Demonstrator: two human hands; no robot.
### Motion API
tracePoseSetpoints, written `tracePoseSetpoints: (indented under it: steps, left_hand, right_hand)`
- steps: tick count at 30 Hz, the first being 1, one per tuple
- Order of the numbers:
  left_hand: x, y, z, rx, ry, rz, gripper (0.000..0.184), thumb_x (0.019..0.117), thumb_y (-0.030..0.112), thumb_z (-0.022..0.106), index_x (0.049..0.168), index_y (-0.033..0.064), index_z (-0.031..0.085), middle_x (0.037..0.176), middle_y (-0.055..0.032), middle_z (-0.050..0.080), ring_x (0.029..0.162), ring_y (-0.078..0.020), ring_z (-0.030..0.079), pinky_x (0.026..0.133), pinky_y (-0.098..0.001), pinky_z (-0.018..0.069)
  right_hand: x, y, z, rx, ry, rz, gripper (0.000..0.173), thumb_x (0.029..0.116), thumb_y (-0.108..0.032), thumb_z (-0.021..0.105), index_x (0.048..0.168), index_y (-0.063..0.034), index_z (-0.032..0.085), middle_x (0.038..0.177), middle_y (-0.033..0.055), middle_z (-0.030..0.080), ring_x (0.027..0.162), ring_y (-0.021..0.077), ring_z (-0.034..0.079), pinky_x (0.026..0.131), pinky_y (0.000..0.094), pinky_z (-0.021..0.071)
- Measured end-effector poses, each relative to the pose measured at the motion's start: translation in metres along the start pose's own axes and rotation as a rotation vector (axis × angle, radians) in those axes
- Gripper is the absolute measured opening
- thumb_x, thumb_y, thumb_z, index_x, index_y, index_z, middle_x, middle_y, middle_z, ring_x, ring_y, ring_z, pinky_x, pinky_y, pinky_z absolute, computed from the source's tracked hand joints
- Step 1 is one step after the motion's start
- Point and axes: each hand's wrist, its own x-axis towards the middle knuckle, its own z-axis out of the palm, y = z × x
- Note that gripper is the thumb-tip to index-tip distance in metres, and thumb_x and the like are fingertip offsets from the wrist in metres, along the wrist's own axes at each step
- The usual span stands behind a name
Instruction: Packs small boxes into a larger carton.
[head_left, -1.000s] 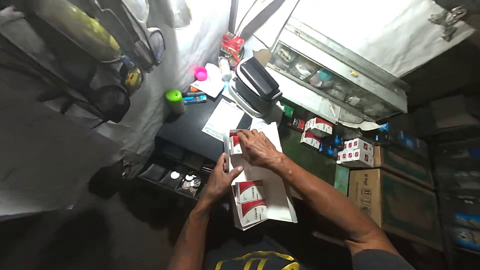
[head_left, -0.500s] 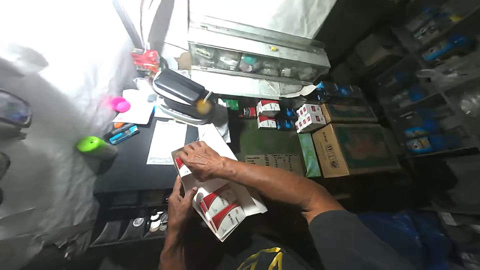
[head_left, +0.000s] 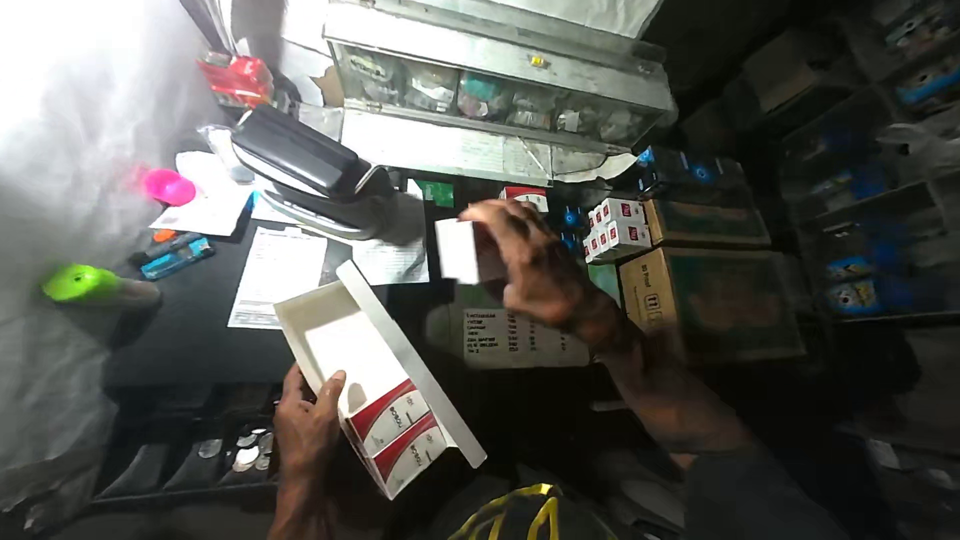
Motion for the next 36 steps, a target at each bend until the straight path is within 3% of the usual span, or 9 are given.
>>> tracePoseSetpoints:
  steps: [1, 4, 8, 13, 20, 26, 30, 36]
  left_hand:
    - [0.000, 0.001, 0.001, 0.002, 0.011, -0.007, 0.056, 0.0960, 0.019, 0.062, 0.145, -0.0024, 0.048, 0.124, -0.0186, 0.066, 0.104, -0.0119, 0.067, 0.092, -0.0318, 0.0547]
    - [-0.001, 0.001, 0.005, 0.015, 0.045, -0.014, 0.053, 0.0955, 0.021, 0.063, 0.142, -0.0014, 0.051, 0.121, -0.0163, 0.067, 0.101, -0.0088, 0.067, 0.090, -0.0285, 0.0550]
    - [-0.003, 0.002, 0.008, 0.026, 0.088, -0.036, 0.050, 0.0945, 0.022, 0.062, 0.138, -0.0021, 0.054, 0.122, -0.0160, 0.066, 0.103, -0.0094, 0.066, 0.091, -0.0299, 0.0544]
    - [-0.005, 0.005, 0.011, 0.010, 0.120, -0.035, 0.046, 0.0932, 0.018, 0.064, 0.133, -0.0035, 0.056, 0.111, -0.0101, 0.068, 0.092, 0.0000, 0.066, 0.082, -0.0193, 0.0545]
    - [-0.004, 0.004, 0.013, 0.022, 0.131, -0.023, 0.045, 0.0928, 0.020, 0.063, 0.131, -0.0026, 0.057, 0.111, -0.0092, 0.068, 0.092, 0.0009, 0.066, 0.082, -0.0189, 0.0548]
    - [-0.003, 0.007, 0.011, 0.028, 0.127, -0.039, 0.045, 0.0930, 0.020, 0.064, 0.132, -0.0011, 0.057, 0.110, -0.0083, 0.069, 0.092, 0.0005, 0.067, 0.081, -0.0192, 0.0553]
    - [-0.003, 0.004, 0.011, 0.007, 0.120, -0.040, 0.044, 0.0931, 0.018, 0.063, 0.132, -0.0007, 0.057, 0.112, -0.0086, 0.069, 0.093, -0.0007, 0.067, 0.082, -0.0203, 0.0560]
    - [-0.001, 0.003, 0.008, -0.008, 0.100, -0.031, 0.043, 0.0940, 0.019, 0.063, 0.132, -0.0010, 0.058, 0.113, -0.0081, 0.069, 0.095, -0.0013, 0.067, 0.084, -0.0214, 0.0564]
  right_hand:
    - [-0.005, 0.037, 0.013, -0.059, -0.094, 0.137, 0.076, 0.0667, 0.003, 0.083, 0.138, -0.0034, 0.058, 0.138, 0.0233, 0.058, 0.129, 0.0423, 0.055, 0.103, 0.0536, 0.0509]
    - [-0.020, 0.136, 0.069, -0.157, -0.288, 0.417, 0.075, 0.0719, 0.001, 0.084, 0.141, -0.0017, 0.054, 0.141, 0.0295, 0.053, 0.133, 0.0516, 0.048, 0.102, 0.0627, 0.0482]
    - [-0.023, 0.190, 0.107, -0.258, -0.266, 0.463, 0.076, 0.0730, -0.002, 0.084, 0.142, -0.0034, 0.054, 0.139, 0.0291, 0.054, 0.133, 0.0511, 0.048, 0.104, 0.0610, 0.0467]
    - [-0.023, 0.213, 0.121, -0.242, -0.158, 0.400, 0.076, 0.0759, -0.004, 0.083, 0.145, -0.0039, 0.051, 0.141, 0.0272, 0.054, 0.135, 0.0496, 0.046, 0.108, 0.0586, 0.0452]
    - [-0.038, 0.228, 0.119, -0.222, 0.033, 0.256, 0.063, 0.0802, -0.013, 0.086, 0.136, 0.0005, 0.059, 0.141, 0.0260, 0.055, 0.134, 0.0458, 0.051, 0.111, 0.0546, 0.0449]
    - [-0.048, 0.233, 0.126, -0.213, 0.040, 0.348, 0.061, 0.0867, -0.016, 0.082, 0.139, 0.0025, 0.055, 0.140, 0.0299, 0.053, 0.125, 0.0462, 0.058, 0.100, 0.0561, 0.0525]
    - [-0.045, 0.231, 0.135, -0.194, 0.104, 0.353, 0.056, 0.0873, -0.017, 0.082, 0.133, 0.0046, 0.058, 0.137, 0.0299, 0.055, 0.117, 0.0452, 0.063, 0.091, 0.0550, 0.0571]
    - [-0.036, 0.230, 0.131, -0.206, 0.046, 0.404, 0.049, 0.0905, -0.022, 0.079, 0.125, 0.0086, 0.061, 0.130, 0.0317, 0.057, 0.111, 0.0465, 0.065, 0.091, 0.0550, 0.0566]
